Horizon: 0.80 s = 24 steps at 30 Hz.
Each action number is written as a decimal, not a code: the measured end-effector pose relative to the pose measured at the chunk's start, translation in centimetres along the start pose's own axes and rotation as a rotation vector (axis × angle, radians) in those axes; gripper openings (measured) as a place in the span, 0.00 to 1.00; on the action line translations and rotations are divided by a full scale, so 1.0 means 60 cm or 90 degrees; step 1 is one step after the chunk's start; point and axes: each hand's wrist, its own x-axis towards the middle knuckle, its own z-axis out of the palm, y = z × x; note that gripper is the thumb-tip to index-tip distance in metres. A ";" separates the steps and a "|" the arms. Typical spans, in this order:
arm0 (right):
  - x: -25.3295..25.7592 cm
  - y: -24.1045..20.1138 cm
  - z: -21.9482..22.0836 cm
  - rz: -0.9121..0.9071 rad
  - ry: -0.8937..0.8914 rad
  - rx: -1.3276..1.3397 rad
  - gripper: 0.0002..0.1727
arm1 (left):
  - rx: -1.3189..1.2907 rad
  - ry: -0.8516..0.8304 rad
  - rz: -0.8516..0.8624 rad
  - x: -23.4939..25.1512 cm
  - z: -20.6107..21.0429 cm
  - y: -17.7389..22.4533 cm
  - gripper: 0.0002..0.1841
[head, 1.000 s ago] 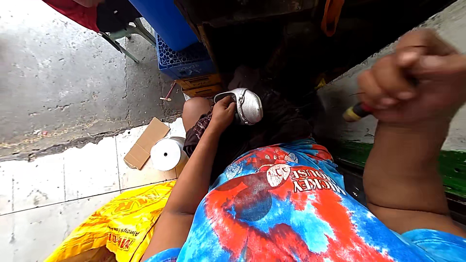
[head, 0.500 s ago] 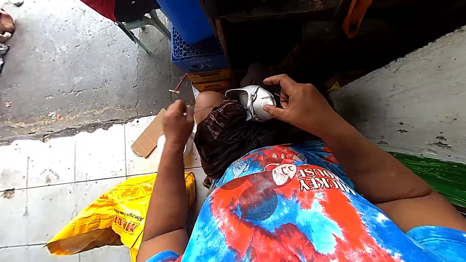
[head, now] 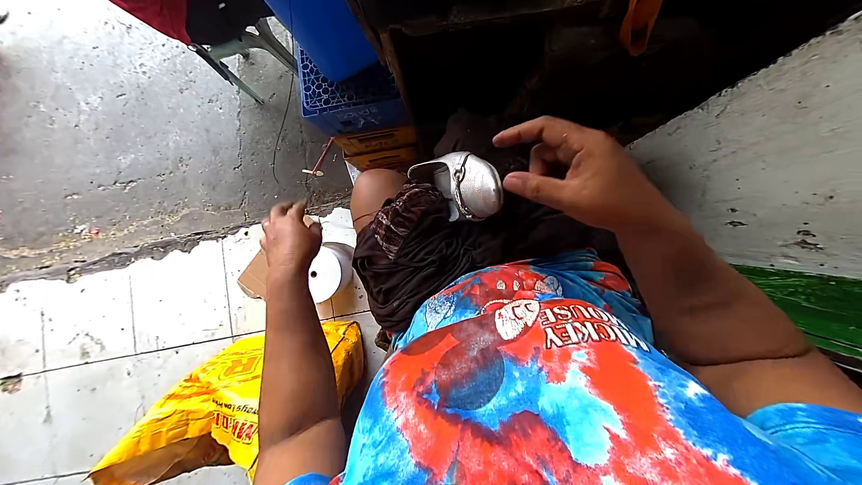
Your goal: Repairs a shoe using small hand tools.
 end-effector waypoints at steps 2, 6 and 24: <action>-0.008 -0.014 -0.011 -0.013 -0.013 0.042 0.21 | -0.074 0.034 0.148 -0.027 -0.023 0.091 0.22; -0.028 -0.035 -0.004 -0.066 -0.070 0.095 0.18 | -0.331 -0.118 0.325 -0.071 0.006 0.237 0.21; -0.031 0.032 0.038 0.090 0.022 -0.258 0.16 | -0.865 -0.255 0.224 -0.075 0.106 0.262 0.05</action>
